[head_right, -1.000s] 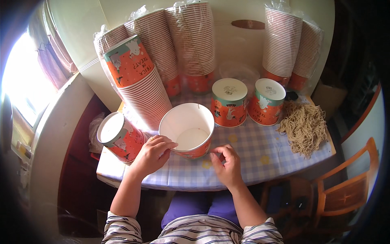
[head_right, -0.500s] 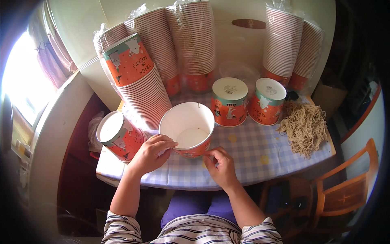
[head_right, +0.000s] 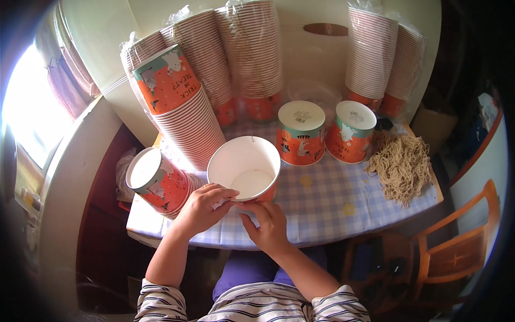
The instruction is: Threading and securing handles onto paper buckets.
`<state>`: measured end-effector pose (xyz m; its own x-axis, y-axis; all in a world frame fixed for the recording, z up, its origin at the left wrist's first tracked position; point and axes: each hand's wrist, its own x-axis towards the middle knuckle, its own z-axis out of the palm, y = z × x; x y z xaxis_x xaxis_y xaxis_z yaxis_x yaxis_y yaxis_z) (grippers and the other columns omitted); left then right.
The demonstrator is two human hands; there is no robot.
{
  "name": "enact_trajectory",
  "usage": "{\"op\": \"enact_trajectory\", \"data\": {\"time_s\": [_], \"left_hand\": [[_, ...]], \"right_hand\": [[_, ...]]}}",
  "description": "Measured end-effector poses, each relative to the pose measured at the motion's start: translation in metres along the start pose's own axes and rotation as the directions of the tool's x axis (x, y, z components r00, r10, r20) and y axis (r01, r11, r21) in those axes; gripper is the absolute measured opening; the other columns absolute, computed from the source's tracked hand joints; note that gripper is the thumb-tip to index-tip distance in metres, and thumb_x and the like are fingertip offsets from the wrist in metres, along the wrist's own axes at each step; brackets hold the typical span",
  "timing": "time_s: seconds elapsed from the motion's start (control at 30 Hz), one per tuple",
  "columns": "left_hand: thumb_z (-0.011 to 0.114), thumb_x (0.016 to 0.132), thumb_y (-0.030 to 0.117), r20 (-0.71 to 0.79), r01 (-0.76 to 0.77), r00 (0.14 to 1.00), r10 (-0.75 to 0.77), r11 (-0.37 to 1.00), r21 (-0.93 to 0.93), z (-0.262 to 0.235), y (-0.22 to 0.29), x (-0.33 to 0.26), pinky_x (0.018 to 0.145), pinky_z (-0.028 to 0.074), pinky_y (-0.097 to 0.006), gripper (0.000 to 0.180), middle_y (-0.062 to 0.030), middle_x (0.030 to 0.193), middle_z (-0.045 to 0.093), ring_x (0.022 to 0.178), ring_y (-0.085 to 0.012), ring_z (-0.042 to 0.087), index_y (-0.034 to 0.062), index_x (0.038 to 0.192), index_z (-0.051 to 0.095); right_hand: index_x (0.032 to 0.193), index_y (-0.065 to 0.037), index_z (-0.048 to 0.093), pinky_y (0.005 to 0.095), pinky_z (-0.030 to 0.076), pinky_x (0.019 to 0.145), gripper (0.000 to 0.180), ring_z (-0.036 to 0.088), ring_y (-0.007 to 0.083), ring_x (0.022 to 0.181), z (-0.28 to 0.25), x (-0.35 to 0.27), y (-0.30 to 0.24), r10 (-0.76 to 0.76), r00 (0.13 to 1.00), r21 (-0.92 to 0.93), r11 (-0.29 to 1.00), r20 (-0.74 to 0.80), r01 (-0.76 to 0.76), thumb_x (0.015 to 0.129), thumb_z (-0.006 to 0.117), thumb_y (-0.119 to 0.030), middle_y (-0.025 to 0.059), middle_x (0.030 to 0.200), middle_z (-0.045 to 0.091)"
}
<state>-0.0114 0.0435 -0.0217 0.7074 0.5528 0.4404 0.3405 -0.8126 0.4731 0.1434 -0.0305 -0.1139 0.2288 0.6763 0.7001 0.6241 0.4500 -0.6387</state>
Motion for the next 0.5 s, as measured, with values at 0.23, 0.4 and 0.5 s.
{"op": "enact_trajectory", "data": {"time_s": [0.23,0.4,0.5], "left_hand": [[0.066,0.078,0.001,0.004,0.084,0.996,-0.084,0.993,-0.081,0.003,0.003,-0.004,0.075,0.056,-0.038,0.025,-0.0143,0.091,0.068,0.084,-0.0310,0.067,0.0036,0.103,0.067],[0.064,0.078,0.000,0.016,0.084,0.996,-0.083,0.993,-0.082,0.003,0.002,-0.002,0.075,0.056,-0.037,0.026,-0.0148,0.092,0.068,0.084,-0.0307,0.067,0.0029,0.103,0.067],[0.065,0.079,-0.002,0.017,0.066,0.998,-0.065,0.995,-0.073,0.003,-0.001,-0.002,0.074,0.057,-0.031,0.027,-0.0125,0.094,0.069,0.083,-0.0250,0.069,0.0040,0.106,0.068]], "right_hand": [[0.088,-0.015,0.061,0.0348,0.038,0.059,0.023,0.057,0.0203,0.066,0.014,0.004,0.005,-0.215,0.965,-0.211,0.961,-0.149,0.181,0.071,0.077,-0.014,-0.0002,0.077,0.057],[0.086,-0.013,0.062,0.0348,0.040,0.065,0.024,0.060,0.0206,0.072,0.015,0.003,0.006,-0.213,0.971,-0.261,0.948,-0.107,0.179,0.068,0.076,-0.006,-0.0003,0.080,0.062],[0.085,-0.013,0.063,0.0352,0.040,0.064,0.024,0.061,0.0211,0.072,0.015,0.005,0.005,-0.219,0.970,-0.263,0.947,-0.104,0.185,0.067,0.074,-0.005,0.0001,0.079,0.062]]}}
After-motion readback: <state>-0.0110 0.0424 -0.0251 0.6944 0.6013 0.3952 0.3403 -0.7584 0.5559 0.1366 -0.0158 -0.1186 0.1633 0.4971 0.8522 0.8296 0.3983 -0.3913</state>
